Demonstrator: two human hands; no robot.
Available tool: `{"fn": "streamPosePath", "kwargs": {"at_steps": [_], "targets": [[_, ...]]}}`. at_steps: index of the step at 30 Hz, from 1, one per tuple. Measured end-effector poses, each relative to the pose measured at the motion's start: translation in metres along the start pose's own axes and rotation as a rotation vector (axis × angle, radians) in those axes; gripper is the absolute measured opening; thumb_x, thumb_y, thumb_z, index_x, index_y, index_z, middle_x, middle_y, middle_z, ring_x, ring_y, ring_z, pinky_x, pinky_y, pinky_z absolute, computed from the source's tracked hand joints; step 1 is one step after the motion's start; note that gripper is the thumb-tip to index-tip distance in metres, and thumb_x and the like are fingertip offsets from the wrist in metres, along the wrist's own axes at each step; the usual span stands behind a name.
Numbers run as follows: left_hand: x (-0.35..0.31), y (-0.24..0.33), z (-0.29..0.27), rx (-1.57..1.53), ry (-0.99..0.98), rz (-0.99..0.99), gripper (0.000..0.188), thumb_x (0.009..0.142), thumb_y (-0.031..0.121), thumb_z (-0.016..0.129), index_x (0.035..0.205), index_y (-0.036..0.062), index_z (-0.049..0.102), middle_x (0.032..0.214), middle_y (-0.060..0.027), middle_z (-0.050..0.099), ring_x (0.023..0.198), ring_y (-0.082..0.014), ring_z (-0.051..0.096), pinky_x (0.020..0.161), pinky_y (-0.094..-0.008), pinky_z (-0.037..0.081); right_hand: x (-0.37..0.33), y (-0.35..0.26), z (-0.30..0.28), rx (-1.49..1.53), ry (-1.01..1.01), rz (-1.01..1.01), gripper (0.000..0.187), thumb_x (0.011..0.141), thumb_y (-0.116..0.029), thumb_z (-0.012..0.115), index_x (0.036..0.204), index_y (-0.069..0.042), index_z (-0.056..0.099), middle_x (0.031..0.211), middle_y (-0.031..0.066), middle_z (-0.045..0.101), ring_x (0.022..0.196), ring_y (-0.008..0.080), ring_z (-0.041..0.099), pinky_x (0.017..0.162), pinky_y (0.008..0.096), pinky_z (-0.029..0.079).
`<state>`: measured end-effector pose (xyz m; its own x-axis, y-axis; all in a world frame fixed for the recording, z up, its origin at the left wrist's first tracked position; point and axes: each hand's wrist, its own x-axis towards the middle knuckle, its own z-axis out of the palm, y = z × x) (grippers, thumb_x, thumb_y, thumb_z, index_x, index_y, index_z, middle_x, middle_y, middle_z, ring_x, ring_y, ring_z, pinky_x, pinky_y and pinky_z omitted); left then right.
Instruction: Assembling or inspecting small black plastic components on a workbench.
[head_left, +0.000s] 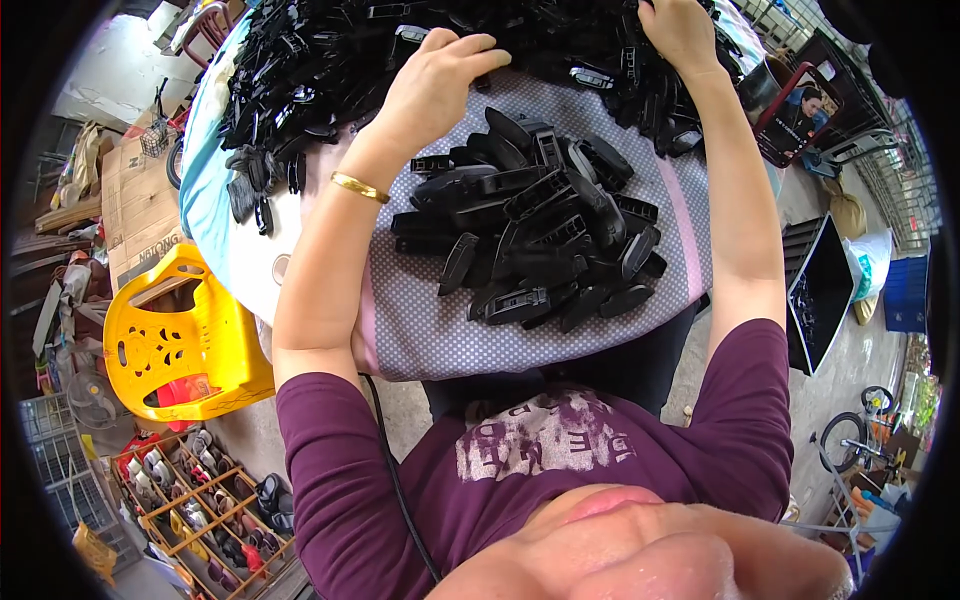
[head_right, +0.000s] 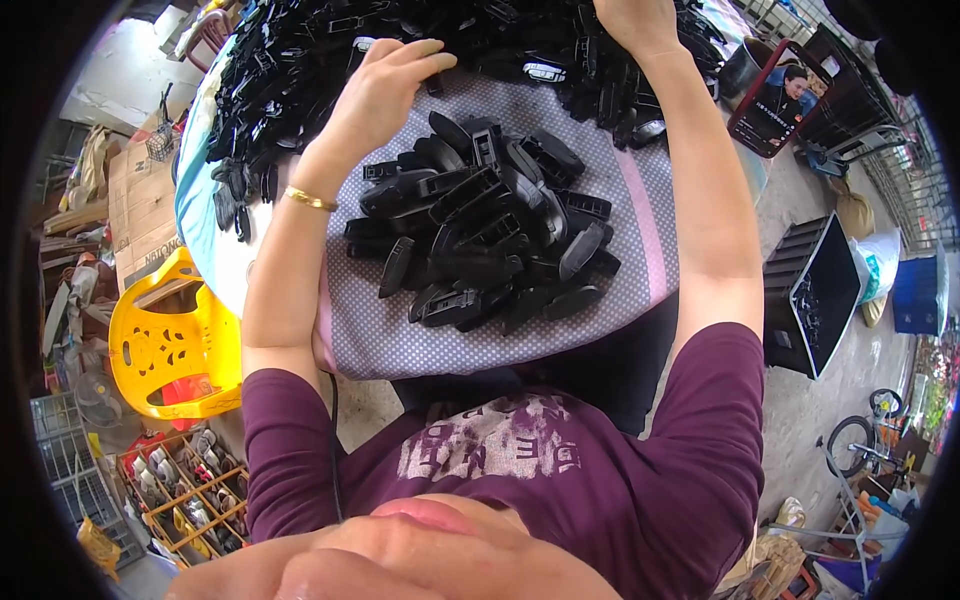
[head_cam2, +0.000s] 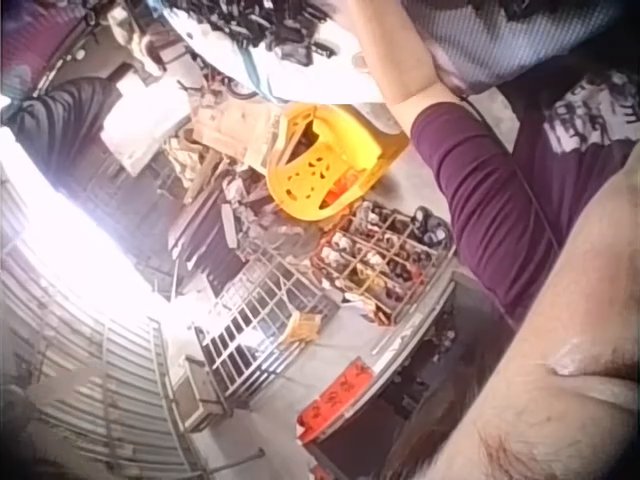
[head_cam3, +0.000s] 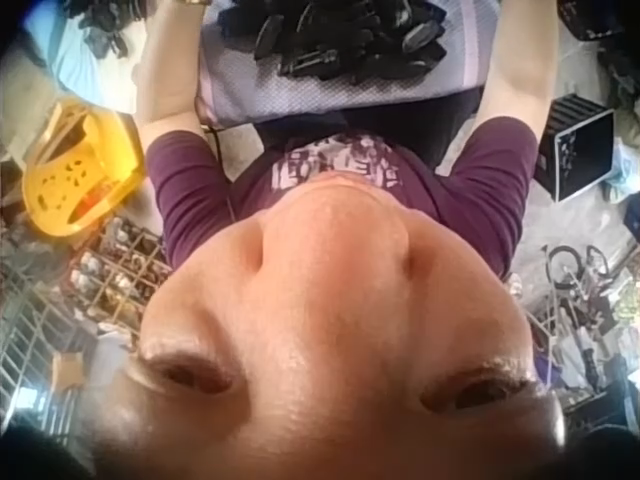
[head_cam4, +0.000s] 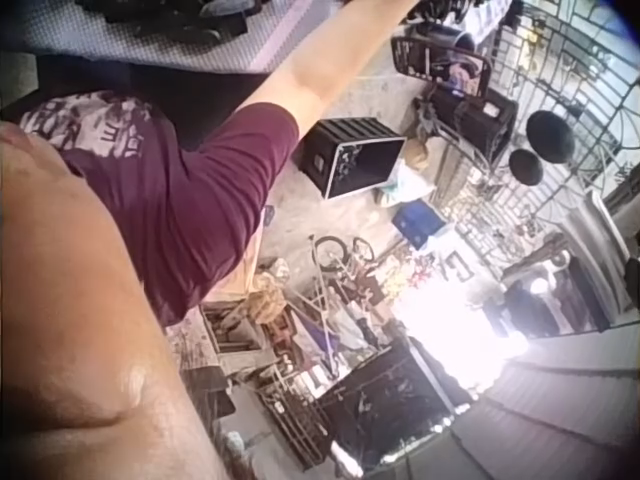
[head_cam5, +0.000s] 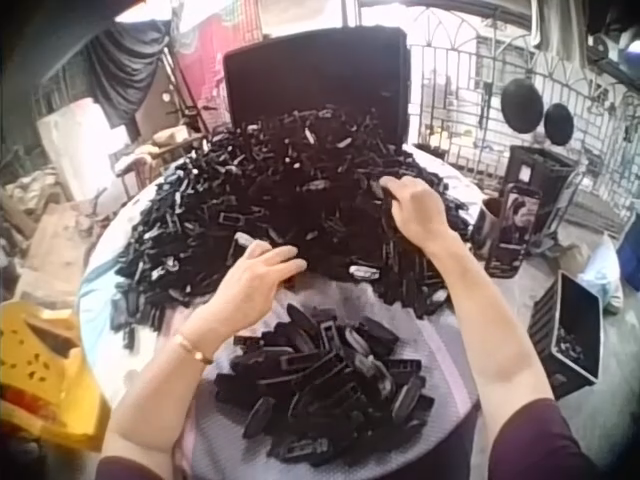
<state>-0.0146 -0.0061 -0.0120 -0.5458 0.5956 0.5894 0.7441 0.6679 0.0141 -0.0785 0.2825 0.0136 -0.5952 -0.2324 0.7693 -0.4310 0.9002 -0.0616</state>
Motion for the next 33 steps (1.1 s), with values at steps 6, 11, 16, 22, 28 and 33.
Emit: {"fn": "streamPosePath", "kwargs": {"at_steps": [6, 11, 16, 22, 28, 33], "targets": [[0.001, -0.005, 0.007, 0.170, 0.081, 0.125, 0.028, 0.071, 0.002, 0.064, 0.099, 0.0090, 0.067, 0.090, -0.0032, 0.059, 0.090, -0.0216, 0.055, 0.079, -0.0303, 0.047, 0.007, -0.044, -0.003, 0.604, 0.194, 0.169, 0.024, 0.075, -0.001, 0.060, 0.099, 0.001, 0.061, 0.084, 0.0092, 0.066, 0.069, 0.0157, 0.062, 0.062, 0.0250, 0.049], [0.001, -0.003, 0.005, -0.876, 0.133, -0.437, 0.026, 0.078, 0.003, 0.066, 0.104, 0.0044, 0.064, 0.094, -0.0034, 0.062, 0.078, -0.0131, 0.059, 0.071, -0.0249, 0.049, -0.003, -0.105, -0.019, 1.650, -0.358, 0.814, 0.013, 0.083, -0.008, 0.063, 0.095, -0.002, 0.061, 0.084, 0.0079, 0.064, 0.070, 0.0144, 0.063, 0.066, 0.0267, 0.054], [0.002, 0.003, -0.001, -1.392, 0.207, -0.618, 0.032, 0.084, 0.000, 0.060, 0.116, -0.0002, 0.056, 0.095, -0.0036, 0.064, 0.080, -0.0069, 0.058, 0.071, -0.0192, 0.047, -0.017, -0.122, -0.007, 1.619, -0.432, 0.825, 0.014, 0.084, -0.010, 0.063, 0.094, -0.001, 0.061, 0.083, 0.0068, 0.063, 0.072, 0.0142, 0.062, 0.064, 0.0264, 0.054], [-0.004, -0.009, 0.001, -1.329, 0.205, -0.517, 0.030, 0.086, 0.006, 0.060, 0.116, 0.0001, 0.058, 0.096, -0.0064, 0.063, 0.080, -0.0104, 0.059, 0.075, -0.0220, 0.050, -0.018, -0.128, -0.007, 1.358, -0.374, 0.579, 0.012, 0.084, -0.009, 0.063, 0.091, 0.001, 0.062, 0.075, 0.0043, 0.062, 0.064, 0.0120, 0.060, 0.059, 0.0231, 0.051], [-0.001, 0.002, 0.001, -1.403, 0.291, -0.643, 0.028, 0.089, 0.008, 0.057, 0.115, 0.0012, 0.059, 0.099, -0.0067, 0.064, 0.086, -0.0107, 0.060, 0.078, -0.0222, 0.049, -0.031, -0.132, 0.012, 0.876, -0.127, 0.175, 0.032, 0.081, -0.018, 0.070, 0.104, 0.001, 0.059, 0.087, 0.0057, 0.064, 0.073, 0.0106, 0.062, 0.064, 0.0247, 0.052], [-0.002, -0.001, -0.007, -1.252, 0.218, -0.497, 0.025, 0.089, 0.009, 0.057, 0.112, 0.0005, 0.061, 0.102, -0.0074, 0.065, 0.091, -0.0121, 0.060, 0.084, -0.0234, 0.047, -0.022, -0.127, -0.005, 0.984, -0.666, 0.278, 0.039, 0.085, -0.032, 0.064, 0.108, -0.001, 0.061, 0.088, 0.0070, 0.066, 0.072, 0.0140, 0.065, 0.063, 0.0238, 0.052]]}}
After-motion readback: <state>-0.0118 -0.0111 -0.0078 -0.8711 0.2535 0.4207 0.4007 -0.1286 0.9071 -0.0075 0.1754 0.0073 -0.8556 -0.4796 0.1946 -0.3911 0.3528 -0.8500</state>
